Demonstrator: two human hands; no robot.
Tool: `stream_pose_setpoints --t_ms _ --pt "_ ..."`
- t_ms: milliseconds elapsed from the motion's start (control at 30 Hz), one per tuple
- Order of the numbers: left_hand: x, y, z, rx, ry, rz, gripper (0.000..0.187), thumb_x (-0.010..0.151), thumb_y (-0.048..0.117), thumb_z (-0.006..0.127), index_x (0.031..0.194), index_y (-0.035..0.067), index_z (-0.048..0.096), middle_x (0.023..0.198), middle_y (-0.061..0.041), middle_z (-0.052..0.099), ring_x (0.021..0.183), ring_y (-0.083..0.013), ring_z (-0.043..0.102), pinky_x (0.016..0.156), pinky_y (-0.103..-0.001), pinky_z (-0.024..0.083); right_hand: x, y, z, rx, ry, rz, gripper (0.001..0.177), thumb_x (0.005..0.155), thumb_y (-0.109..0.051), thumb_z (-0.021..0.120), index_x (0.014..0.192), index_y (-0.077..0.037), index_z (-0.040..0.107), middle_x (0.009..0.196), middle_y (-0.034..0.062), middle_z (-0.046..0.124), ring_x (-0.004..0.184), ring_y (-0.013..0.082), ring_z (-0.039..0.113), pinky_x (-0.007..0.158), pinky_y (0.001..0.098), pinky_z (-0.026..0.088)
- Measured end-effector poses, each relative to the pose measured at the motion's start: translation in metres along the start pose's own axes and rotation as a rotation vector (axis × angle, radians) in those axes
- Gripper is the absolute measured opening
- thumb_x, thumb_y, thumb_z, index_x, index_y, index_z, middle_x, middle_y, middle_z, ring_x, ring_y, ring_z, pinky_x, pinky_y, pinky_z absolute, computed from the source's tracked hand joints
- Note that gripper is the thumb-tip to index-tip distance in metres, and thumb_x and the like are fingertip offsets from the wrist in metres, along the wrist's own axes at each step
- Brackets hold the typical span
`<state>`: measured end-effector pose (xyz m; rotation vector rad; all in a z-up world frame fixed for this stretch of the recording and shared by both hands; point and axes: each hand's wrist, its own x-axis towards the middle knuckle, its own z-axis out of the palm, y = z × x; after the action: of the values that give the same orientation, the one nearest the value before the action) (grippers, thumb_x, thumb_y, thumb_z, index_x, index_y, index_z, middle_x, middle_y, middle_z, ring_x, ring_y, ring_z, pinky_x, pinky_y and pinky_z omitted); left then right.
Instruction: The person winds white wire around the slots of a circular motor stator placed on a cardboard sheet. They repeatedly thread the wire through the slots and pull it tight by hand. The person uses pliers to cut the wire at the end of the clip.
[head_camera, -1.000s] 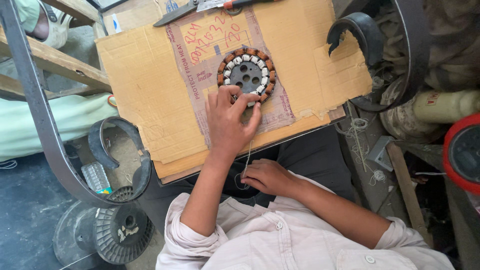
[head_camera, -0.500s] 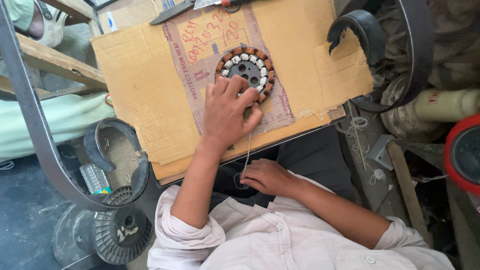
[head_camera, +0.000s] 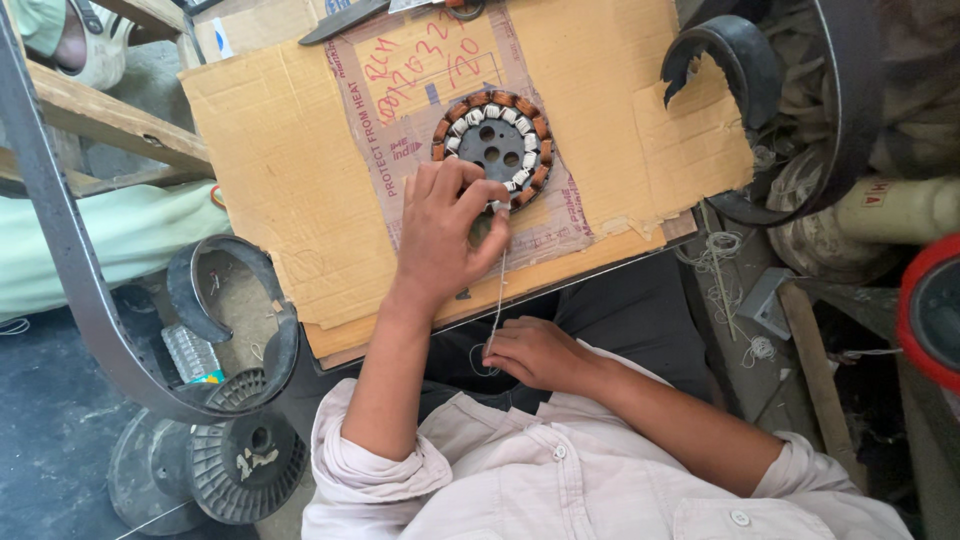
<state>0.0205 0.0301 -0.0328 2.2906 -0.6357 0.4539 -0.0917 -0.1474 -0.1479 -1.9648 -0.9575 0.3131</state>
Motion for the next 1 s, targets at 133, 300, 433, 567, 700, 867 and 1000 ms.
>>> stream_pose_setpoints --t_ms 133,300,433,567,700,867,1000 --pt "0.000 0.001 0.001 0.042 0.006 0.020 0.020 0.084 0.016 0.076 0.102 0.015 0.069 0.105 -0.005 0.055 0.104 -0.0264 0.052 0.090 -0.044 0.040 -0.001 0.001 0.001 -0.031 -0.013 -0.003 0.016 0.095 -0.023 0.070 0.088 -0.009 0.064 0.077 0.0075 0.062 0.075 0.0288 0.061 0.069 0.0409 0.048" --pt "-0.001 0.001 0.006 0.070 0.023 0.010 0.018 0.081 0.016 0.077 0.098 0.015 0.069 0.103 -0.004 0.055 0.104 -0.0261 0.053 0.087 -0.043 0.040 -0.002 0.001 0.002 -0.089 -0.031 -0.059 0.013 0.094 -0.022 0.070 0.092 -0.010 0.063 0.080 0.0047 0.063 0.079 0.0247 0.061 0.071 0.0390 0.046" --pt "-0.003 -0.002 0.009 0.069 0.026 0.010 0.017 0.079 0.016 0.077 0.094 0.015 0.068 0.102 -0.004 0.056 0.104 -0.0263 0.053 0.088 -0.043 0.041 -0.001 0.006 0.002 -0.158 -0.052 -0.123 0.012 0.089 -0.020 0.070 0.095 -0.011 0.064 0.084 0.0017 0.066 0.082 0.0226 0.061 0.070 0.0384 0.045" --pt "-0.002 0.000 0.009 0.064 0.026 0.011 0.017 0.079 0.017 0.077 0.094 0.015 0.068 0.100 -0.003 0.056 0.103 -0.0261 0.053 0.087 -0.043 0.041 -0.002 0.010 0.006 -0.285 -0.052 -0.095 0.010 0.091 -0.020 0.070 0.092 -0.012 0.064 0.082 0.0020 0.065 0.081 0.0232 0.060 0.071 0.0381 0.046" --pt "0.000 0.004 0.003 0.060 0.055 0.061 0.016 0.082 0.018 0.076 0.096 0.015 0.069 0.100 -0.004 0.056 0.103 -0.0261 0.053 0.087 -0.044 0.040 -0.004 0.010 0.010 -0.240 0.058 -0.046 0.010 0.093 -0.019 0.068 0.089 -0.011 0.063 0.082 0.0048 0.065 0.079 0.0274 0.062 0.070 0.0407 0.048" --pt "-0.002 0.012 0.000 0.116 0.105 0.093 0.016 0.083 0.023 0.077 0.095 0.015 0.070 0.101 -0.006 0.057 0.105 -0.0286 0.054 0.096 -0.052 0.036 -0.008 0.008 0.012 -0.138 0.081 -0.011 0.011 0.093 -0.019 0.068 0.088 -0.010 0.064 0.078 0.0085 0.065 0.078 0.0319 0.065 0.068 0.0436 0.050" --pt "-0.004 0.004 0.007 0.042 0.093 0.099 0.016 0.086 0.022 0.075 0.098 0.013 0.068 0.109 -0.010 0.057 0.115 -0.0323 0.054 0.117 -0.058 0.029 -0.013 0.008 0.013 -0.192 0.076 -0.088 0.012 0.093 -0.019 0.068 0.087 -0.010 0.063 0.080 0.0088 0.065 0.079 0.0319 0.064 0.069 0.0438 0.050"
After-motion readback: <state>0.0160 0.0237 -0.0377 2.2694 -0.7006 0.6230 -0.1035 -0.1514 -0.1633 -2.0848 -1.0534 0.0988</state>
